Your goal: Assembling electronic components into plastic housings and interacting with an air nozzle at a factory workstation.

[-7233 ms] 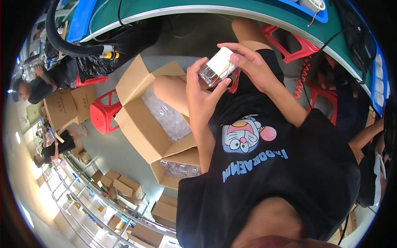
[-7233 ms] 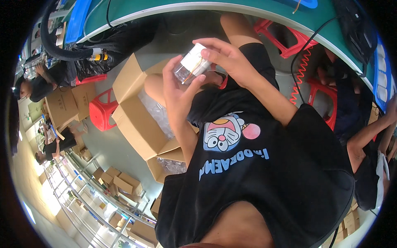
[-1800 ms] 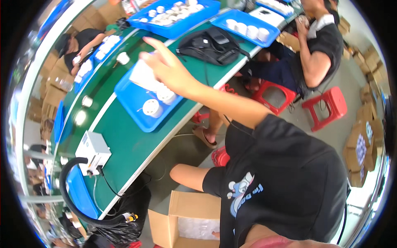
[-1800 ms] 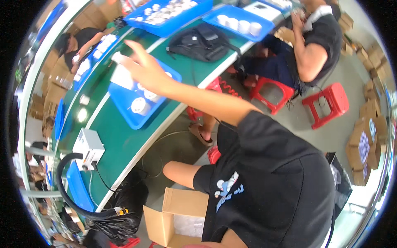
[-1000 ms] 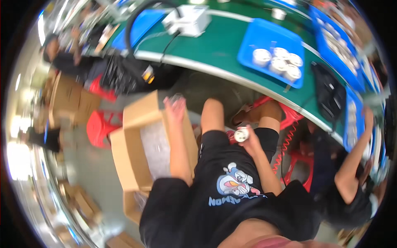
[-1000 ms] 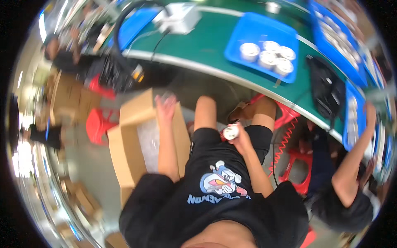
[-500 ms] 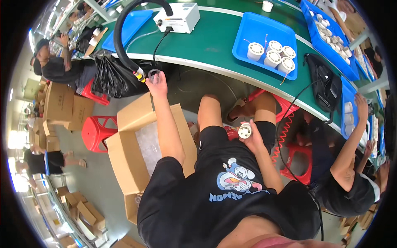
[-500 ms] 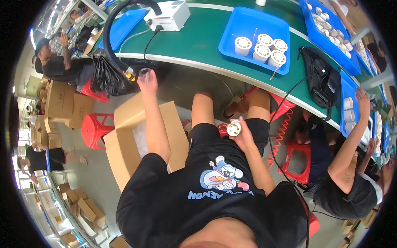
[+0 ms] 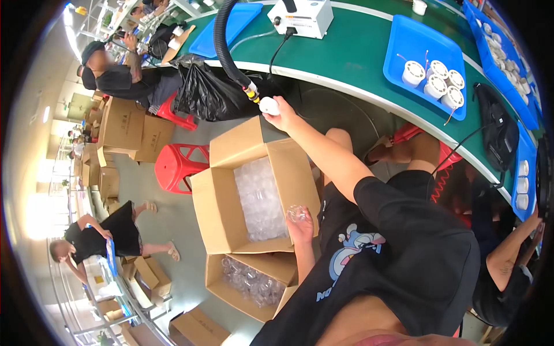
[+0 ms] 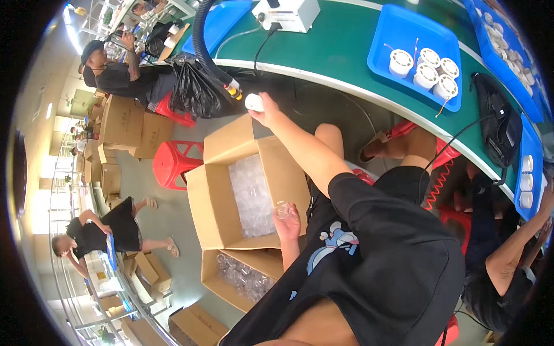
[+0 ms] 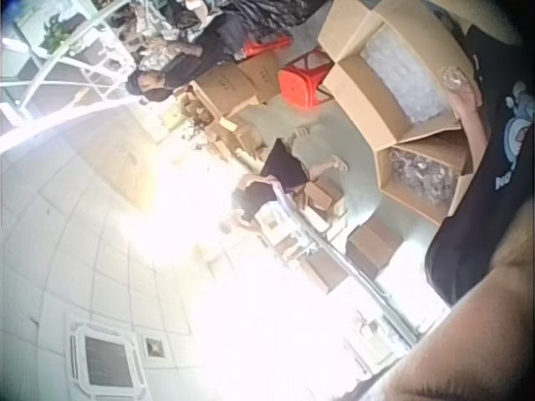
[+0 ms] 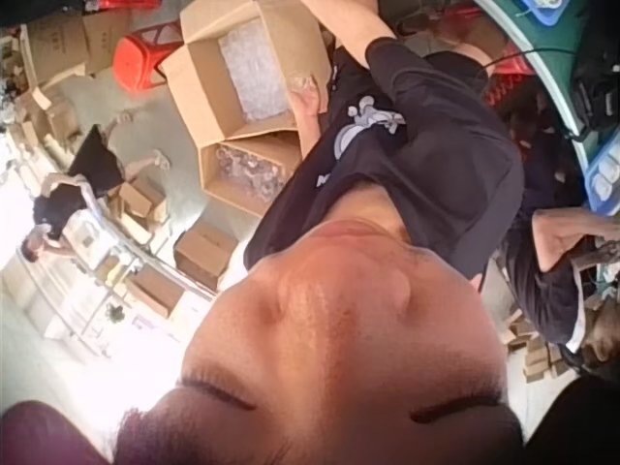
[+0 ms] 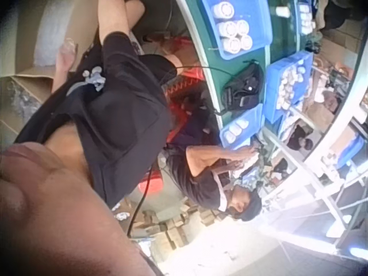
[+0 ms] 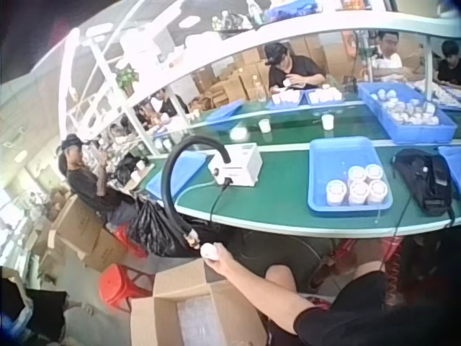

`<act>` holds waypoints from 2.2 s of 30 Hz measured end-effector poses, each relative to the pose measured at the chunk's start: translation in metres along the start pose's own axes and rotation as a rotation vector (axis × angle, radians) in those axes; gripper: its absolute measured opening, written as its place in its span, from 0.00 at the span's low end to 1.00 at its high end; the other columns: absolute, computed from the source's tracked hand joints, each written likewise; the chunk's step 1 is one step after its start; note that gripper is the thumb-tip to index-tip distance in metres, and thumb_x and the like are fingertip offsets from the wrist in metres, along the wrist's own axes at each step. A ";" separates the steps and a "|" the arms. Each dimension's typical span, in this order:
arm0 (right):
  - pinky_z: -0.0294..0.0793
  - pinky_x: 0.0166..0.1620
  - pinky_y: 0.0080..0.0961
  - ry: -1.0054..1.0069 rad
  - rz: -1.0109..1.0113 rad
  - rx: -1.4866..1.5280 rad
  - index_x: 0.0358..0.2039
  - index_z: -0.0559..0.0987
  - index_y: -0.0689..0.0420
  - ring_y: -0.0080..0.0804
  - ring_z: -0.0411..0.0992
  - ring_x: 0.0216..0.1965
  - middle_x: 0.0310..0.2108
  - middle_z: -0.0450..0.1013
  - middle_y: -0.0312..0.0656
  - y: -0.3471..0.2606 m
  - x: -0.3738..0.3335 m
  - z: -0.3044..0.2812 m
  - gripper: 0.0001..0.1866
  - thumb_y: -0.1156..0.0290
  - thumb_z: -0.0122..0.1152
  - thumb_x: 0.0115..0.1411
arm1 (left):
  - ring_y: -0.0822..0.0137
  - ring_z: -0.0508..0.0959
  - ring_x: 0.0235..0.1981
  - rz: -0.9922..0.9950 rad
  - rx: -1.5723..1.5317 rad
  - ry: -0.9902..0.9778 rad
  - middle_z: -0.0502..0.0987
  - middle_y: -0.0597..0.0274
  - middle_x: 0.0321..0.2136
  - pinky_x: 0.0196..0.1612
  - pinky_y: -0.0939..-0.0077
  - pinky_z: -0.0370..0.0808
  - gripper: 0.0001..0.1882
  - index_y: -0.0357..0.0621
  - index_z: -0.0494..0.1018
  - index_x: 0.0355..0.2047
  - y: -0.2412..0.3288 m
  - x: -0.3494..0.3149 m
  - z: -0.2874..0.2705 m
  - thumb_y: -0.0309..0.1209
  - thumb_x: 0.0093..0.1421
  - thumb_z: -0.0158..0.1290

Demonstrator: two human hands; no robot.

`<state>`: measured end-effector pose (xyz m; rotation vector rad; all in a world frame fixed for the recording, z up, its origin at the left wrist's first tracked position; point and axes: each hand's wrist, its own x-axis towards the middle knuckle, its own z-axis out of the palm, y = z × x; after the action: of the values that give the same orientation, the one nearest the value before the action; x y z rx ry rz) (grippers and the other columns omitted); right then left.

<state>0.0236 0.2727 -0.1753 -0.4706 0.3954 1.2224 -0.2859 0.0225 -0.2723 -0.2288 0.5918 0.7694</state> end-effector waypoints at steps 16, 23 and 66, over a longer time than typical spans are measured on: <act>0.77 0.33 0.28 -0.176 0.051 -0.103 0.43 0.78 0.57 0.35 0.76 0.34 0.33 0.78 0.42 -0.114 -0.289 -0.308 0.20 0.52 0.51 0.66 | 0.52 0.76 0.44 0.217 0.205 -0.047 0.73 0.48 0.46 0.47 0.58 0.80 0.25 0.32 0.65 0.51 0.068 0.285 0.234 0.44 0.67 0.43; 0.77 0.35 0.30 -0.012 -0.087 -0.053 0.40 0.77 0.53 0.38 0.76 0.35 0.35 0.77 0.42 -0.111 -0.256 -0.283 0.17 0.53 0.56 0.64 | 0.52 0.74 0.48 0.139 0.407 -0.188 0.69 0.53 0.55 0.50 0.55 0.78 0.21 0.37 0.67 0.51 0.010 0.261 0.239 0.39 0.64 0.48; 0.66 0.58 0.33 0.120 -1.029 -1.566 0.55 0.70 0.57 0.48 0.64 0.57 0.55 0.64 0.46 -0.158 -0.384 -0.183 0.27 0.80 0.60 0.52 | 0.60 0.82 0.32 -0.093 1.762 -0.477 0.78 0.49 0.37 0.34 0.75 0.79 0.27 0.34 0.67 0.49 -0.191 0.071 0.258 0.49 0.67 0.45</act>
<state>0.0545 -0.1744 -0.1053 -1.7970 -0.7767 0.2430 -0.0028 0.0333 -0.1063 1.4925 0.6007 -0.0089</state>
